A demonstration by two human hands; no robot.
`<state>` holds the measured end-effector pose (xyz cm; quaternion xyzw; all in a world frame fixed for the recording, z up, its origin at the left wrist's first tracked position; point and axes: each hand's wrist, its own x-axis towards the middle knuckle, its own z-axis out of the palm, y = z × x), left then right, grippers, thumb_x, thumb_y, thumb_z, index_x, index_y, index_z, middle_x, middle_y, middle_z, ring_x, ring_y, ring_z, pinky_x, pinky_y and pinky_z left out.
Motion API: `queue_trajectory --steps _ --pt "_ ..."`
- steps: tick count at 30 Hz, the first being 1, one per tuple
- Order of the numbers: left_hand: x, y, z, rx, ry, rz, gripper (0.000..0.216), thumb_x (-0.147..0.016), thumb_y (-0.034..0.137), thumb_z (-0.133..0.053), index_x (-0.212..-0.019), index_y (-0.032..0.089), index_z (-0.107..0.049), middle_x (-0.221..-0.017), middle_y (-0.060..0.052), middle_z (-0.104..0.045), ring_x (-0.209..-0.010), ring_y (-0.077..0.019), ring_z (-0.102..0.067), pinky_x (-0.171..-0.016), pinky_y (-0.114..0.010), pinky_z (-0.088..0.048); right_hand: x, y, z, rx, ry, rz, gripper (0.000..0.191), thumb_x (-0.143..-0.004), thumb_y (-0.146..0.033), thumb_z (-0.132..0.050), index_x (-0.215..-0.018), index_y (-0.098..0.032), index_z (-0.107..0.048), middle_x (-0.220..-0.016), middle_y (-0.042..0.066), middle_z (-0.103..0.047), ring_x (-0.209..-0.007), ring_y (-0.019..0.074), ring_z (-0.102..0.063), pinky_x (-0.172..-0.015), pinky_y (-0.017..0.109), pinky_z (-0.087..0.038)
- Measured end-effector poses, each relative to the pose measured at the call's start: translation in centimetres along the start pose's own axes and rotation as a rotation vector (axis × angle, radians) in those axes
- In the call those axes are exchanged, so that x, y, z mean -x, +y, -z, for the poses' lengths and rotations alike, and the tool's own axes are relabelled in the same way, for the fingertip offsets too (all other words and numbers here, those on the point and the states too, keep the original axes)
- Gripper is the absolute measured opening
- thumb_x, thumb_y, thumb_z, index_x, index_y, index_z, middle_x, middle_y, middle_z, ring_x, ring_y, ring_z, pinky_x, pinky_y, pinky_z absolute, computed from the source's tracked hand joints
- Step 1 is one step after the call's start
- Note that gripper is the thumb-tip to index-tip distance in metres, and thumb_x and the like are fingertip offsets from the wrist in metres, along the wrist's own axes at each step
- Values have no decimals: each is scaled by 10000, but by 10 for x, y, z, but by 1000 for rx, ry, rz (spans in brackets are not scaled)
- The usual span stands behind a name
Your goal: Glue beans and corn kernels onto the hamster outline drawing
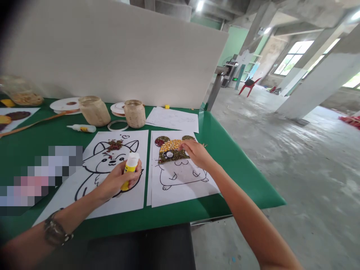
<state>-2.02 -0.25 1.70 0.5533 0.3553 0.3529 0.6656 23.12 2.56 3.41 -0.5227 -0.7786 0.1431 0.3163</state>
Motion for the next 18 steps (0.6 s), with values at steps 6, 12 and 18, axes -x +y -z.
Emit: queue_trajectory --steps 6,12,18 --pt "-1 -2 3 0 -14 -6 117 -609 239 -515 -629 185 -413 -409 115 -395 -362 -27 -333 -401 -183 -283 -27 3 -22 75 -154 106 256 -863 -198 -319 -743 -197 -546 -792 51 -672 -790 172 -596 -743 323 -440" --pt "-2 -4 3 -9 -31 5 96 -603 212 -516 -629 185 -427 -421 110 -411 -366 -34 -345 -411 -197 -291 -24 13 -26 99 -129 97 246 -871 -191 -305 -768 -188 -529 -802 62 -672 -779 177 -600 -724 319 -442" --pt "-2 -1 2 -29 -28 20 95 -601 225 -508 -624 189 -422 -423 110 -403 -372 -38 -345 -417 -204 -286 -23 14 -29 94 -132 116 245 -861 -170 -315 -756 -189 -536 -797 57 -665 -777 171 -595 -736 309 -436"
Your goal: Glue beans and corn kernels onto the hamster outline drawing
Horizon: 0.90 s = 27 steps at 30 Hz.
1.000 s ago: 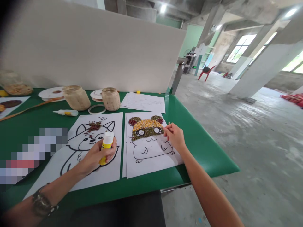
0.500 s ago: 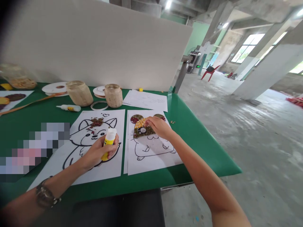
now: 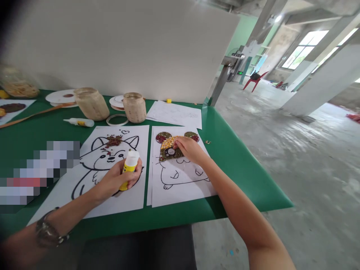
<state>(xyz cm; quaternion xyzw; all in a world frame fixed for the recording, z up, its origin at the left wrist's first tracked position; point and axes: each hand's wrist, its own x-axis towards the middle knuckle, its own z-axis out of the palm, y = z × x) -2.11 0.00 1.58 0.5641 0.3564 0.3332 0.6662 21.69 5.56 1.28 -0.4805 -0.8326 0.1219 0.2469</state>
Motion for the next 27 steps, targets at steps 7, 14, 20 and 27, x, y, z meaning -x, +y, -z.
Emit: queue_trajectory --steps 7,14,20,27 --pt "0 -1 1 -12 -17 8 94 -620 216 -508 -640 190 -420 -425 114 -406 -377 -37 -346 -428 -204 -288 1 0 0 -51 9 -7 241 -876 -171 -309 -802 -190 -538 -803 34 -676 -777 144 -619 -723 274 -450" --pt "1 -1 2 -43 -24 13 84 -635 204 -510 -661 187 -431 -452 107 -415 -389 -42 -357 -428 -204 -294 1 -1 0 -56 4 -5 251 -872 -186 -318 -795 -184 -557 -837 53 -673 -807 156 -609 -763 297 -446" --pt "0 0 1 -36 -27 14 89 -627 209 -511 -644 190 -426 -452 104 -410 -387 -45 -359 -423 -205 -300 3 -3 0 -88 -12 -21 248 -872 -186 -320 -830 -186 -564 -832 37 -689 -803 146 -627 -745 288 -467" --pt "-1 -2 2 -48 -39 11 80 -621 171 -503 -638 188 -427 -465 103 -420 -390 -43 -366 -433 -207 -325 1 0 -1 -41 19 15 228 -847 -171 -363 -838 -193 -589 -873 46 -675 -839 162 -603 -780 326 -452"
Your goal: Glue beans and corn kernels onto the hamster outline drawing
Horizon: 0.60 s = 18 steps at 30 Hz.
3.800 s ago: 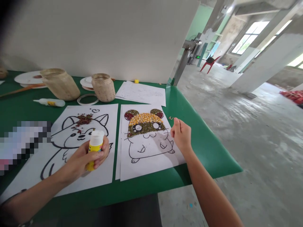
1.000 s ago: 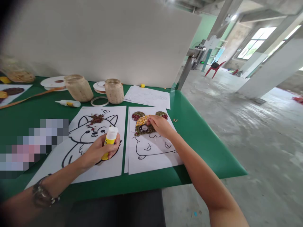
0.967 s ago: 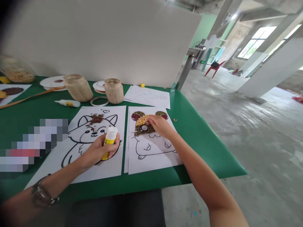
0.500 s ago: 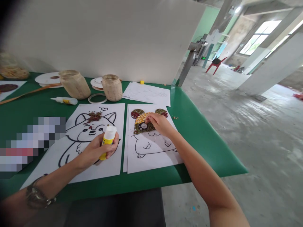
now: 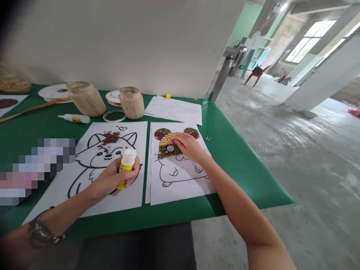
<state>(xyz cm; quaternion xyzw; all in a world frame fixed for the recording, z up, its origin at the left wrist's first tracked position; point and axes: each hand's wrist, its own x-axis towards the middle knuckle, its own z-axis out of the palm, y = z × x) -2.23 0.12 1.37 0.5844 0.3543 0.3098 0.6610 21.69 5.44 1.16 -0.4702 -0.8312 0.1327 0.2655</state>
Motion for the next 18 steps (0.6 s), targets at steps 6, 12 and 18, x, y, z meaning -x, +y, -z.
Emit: queue_trajectory --steps 6,12,18 --pt "1 1 -1 25 4 -6 82 -623 175 -502 -648 187 -424 -469 103 -411 -392 -42 -359 -427 -203 -309 1 -4 -2 -2 -27 8 238 -851 -158 -362 -857 -198 -597 -843 27 -674 -802 140 -602 -752 305 -460" --pt "0 -1 0 13 -7 -14 81 -628 173 -506 -644 188 -427 -468 99 -413 -396 -44 -361 -427 -203 -308 -3 2 -7 126 9 27 98 -807 -195 -519 -844 -199 -611 -842 48 -644 -813 161 -573 -748 318 -456" --pt "-1 -5 1 1 14 -36 85 -635 215 -506 -637 190 -426 -457 97 -409 -378 -45 -356 -407 -202 -303 -9 1 -14 192 -74 45 85 -794 -194 -562 -755 -202 -638 -788 43 -595 -813 178 -540 -736 331 -435"
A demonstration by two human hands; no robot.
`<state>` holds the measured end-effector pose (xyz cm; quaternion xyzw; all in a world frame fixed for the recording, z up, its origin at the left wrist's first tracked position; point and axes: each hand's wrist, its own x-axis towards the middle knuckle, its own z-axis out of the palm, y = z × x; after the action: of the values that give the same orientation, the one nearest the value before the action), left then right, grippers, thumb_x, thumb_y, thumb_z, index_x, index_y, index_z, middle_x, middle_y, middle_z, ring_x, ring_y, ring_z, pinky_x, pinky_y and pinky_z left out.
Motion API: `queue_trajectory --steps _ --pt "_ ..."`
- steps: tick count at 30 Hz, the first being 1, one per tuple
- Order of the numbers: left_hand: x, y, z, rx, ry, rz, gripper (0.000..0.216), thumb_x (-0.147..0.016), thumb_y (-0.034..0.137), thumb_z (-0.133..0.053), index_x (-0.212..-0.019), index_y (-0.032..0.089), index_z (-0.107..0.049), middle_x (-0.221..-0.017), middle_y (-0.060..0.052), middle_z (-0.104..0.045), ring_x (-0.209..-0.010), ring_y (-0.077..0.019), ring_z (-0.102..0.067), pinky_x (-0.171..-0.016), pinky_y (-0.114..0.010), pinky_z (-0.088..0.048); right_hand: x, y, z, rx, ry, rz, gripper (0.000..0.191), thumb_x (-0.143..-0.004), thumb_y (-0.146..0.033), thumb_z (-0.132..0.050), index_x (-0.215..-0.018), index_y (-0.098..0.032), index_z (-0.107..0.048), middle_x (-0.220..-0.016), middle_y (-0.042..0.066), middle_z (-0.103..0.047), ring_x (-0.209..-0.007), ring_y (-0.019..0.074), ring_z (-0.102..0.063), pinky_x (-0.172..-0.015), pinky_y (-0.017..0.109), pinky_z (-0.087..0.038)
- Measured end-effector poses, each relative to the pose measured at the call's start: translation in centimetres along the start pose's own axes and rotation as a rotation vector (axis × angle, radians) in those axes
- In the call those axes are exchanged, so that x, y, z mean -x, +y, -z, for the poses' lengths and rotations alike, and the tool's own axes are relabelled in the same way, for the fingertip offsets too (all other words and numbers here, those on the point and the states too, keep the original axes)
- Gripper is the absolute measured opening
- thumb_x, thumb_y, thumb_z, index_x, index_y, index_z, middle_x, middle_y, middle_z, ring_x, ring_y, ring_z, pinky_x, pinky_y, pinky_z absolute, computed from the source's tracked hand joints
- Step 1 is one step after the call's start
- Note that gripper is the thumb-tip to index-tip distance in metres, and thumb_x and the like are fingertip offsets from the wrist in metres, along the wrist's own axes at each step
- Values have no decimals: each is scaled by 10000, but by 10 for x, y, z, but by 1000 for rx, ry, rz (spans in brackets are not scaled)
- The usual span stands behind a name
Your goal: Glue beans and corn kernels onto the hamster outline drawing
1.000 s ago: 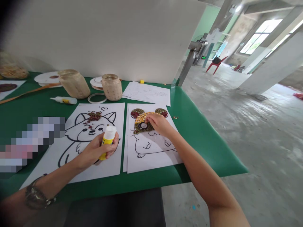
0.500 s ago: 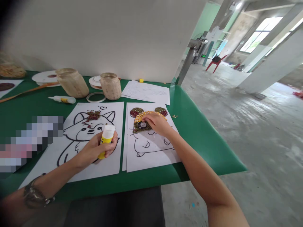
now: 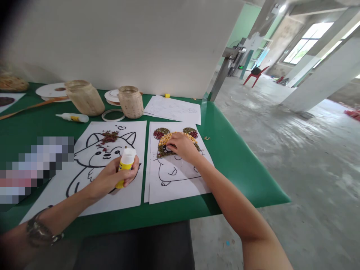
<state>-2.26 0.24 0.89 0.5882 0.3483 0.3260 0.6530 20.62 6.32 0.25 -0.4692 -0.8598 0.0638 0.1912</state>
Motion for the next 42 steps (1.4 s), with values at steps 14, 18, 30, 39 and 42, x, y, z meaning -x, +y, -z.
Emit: queue_trajectory --steps 14,18,30,39,42 --pt "0 1 0 -26 8 -4 75 -639 218 -512 -651 189 -443 -450 94 -410 -378 -49 -359 -408 -203 -316 2 -2 20 -46 93 -70 97 -798 -184 -523 -744 -196 -603 -816 30 -630 -737 138 -558 -694 293 -449" --pt "1 2 -2 -10 2 4 92 -641 213 -522 -632 190 -433 -438 95 -406 -381 -45 -351 -406 -195 -298 26 5 56 -28 182 -191 110 -790 -244 -523 -751 -202 -617 -744 22 -641 -624 124 -541 -607 274 -435" --pt "-1 2 -3 73 -11 52 105 -631 193 -544 -619 192 -439 -448 86 -415 -383 -38 -351 -392 -180 -292 61 27 55 59 -170 -228 163 -795 -240 -463 -713 -199 -598 -761 37 -624 -732 161 -544 -665 296 -411" --pt "-1 4 -3 29 -23 76 114 -641 225 -541 -617 194 -434 -417 84 -412 -377 -49 -345 -393 -191 -286 58 30 56 109 -250 -246 129 -762 -201 -465 -687 -184 -569 -734 41 -569 -682 150 -499 -634 286 -379" --pt "-1 3 -2 37 -39 78 106 -652 226 -537 -636 196 -437 -426 85 -411 -382 -53 -336 -399 -198 -278 56 27 56 124 -263 -266 124 -769 -196 -453 -696 -176 -552 -749 46 -560 -696 149 -493 -637 280 -372"
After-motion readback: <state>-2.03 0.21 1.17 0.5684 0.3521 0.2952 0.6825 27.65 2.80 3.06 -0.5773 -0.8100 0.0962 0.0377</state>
